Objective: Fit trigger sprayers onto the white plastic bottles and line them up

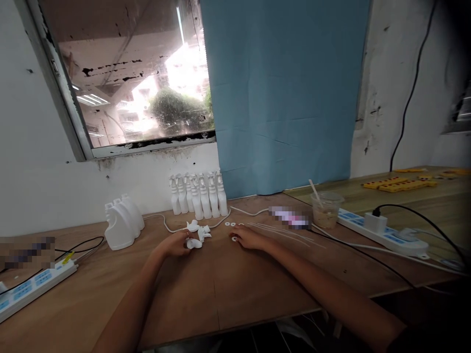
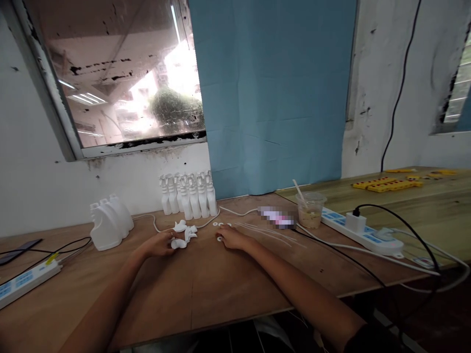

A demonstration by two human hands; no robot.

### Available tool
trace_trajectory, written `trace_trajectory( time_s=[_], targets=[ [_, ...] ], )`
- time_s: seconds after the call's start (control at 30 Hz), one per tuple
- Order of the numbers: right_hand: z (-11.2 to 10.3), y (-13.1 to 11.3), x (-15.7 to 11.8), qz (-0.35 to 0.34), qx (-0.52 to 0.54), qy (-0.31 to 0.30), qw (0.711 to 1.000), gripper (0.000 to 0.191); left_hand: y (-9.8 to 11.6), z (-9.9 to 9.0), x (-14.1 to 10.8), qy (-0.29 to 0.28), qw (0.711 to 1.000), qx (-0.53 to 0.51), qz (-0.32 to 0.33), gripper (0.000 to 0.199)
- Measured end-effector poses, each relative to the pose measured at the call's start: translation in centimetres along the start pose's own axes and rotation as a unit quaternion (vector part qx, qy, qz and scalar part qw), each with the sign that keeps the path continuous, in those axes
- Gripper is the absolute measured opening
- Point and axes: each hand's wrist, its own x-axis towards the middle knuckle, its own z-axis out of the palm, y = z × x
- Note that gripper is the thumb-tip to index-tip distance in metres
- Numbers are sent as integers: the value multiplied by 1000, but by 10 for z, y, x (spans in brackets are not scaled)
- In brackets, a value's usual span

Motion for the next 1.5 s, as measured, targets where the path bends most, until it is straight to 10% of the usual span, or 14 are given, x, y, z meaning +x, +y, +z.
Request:
trace_trajectory(
  time_s=[0.57,0.97,1.13,1.5],
  targets=[
    [5,-8,-1,-11,24,29,999,19,88,66,19,103,978,-6,182,63],
    [0,-40,1,-103,80,244,961,28,60,83,41,190,931,-312,24,40],
    [12,-53,-1,-238,86,214,944,28,60,85,42,182,917,-352,41,54],
    [9,-50,-11,-231,82,217,945,29,59,78,42,176,927,-327,46,43]
  ],
)
